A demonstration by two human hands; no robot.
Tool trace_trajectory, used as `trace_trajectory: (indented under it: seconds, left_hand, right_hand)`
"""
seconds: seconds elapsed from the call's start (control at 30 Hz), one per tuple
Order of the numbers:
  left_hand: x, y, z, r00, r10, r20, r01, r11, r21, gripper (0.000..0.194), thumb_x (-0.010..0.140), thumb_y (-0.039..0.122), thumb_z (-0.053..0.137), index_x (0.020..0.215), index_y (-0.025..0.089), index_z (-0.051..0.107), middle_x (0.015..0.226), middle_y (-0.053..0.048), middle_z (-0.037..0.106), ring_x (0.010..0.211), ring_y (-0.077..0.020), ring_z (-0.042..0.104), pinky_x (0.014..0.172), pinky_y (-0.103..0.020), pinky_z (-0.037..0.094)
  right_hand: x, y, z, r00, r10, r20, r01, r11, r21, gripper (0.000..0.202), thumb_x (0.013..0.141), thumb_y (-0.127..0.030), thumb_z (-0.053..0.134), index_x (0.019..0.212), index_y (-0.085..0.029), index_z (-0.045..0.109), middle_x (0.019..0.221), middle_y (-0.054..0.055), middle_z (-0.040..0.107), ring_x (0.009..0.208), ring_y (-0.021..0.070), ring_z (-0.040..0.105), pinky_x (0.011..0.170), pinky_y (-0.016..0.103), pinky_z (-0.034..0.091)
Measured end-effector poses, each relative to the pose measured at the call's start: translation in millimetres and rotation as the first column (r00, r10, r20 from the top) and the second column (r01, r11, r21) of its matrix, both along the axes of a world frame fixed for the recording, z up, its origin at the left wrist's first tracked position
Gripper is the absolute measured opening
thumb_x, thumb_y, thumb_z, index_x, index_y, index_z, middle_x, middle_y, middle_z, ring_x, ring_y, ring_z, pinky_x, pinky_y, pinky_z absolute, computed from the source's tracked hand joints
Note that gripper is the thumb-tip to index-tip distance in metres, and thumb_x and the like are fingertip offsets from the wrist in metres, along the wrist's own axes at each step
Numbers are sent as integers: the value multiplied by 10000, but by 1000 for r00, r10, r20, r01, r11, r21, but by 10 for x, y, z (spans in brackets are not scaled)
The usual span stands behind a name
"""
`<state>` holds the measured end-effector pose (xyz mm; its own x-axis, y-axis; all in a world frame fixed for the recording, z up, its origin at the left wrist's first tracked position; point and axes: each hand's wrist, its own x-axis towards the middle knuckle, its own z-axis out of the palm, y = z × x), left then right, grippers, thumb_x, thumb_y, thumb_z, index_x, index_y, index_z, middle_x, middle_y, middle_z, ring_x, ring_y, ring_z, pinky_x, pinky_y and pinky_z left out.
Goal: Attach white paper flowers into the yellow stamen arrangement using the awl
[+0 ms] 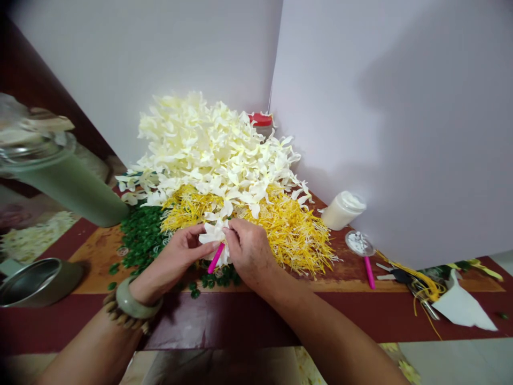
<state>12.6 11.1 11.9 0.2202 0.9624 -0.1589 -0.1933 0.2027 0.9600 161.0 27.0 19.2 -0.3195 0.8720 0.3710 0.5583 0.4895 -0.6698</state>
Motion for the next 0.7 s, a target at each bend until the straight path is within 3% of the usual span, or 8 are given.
trace_trajectory:
  seconds: [0.3,0.57,0.7]
  left_hand:
    - [13,-23,63,997,-42,-68,40,998,-39,253,589,310,714,731,113,641,568,24,576,497,-75,448,492,-194,356]
    - [-3,-28,23,993,-100,-60,98,995,-29,243,599,339,705,673,122,623,553,24,553,503,-86,435,508,-209,350]
    - [-39,-45,10,974,-222,44,222,975,14,292,573,299,733,797,145,626,683,12,593,629,-112,513,630,-226,400]
  right_hand:
    - [12,9,-6,999,47,3,-47,997,57,260,836,-189,408,576,-180,404,563,-37,394,548,96,377,545,228,290]
    - [0,12,-26,1000,-18,6,17,997,79,243,820,-193,430,578,-180,426,542,-39,392,524,97,371,529,229,288]
    - [2,31,-41,998,-64,-24,66,995,79,213,818,-209,436,609,-178,455,548,-39,418,527,98,395,534,225,299]
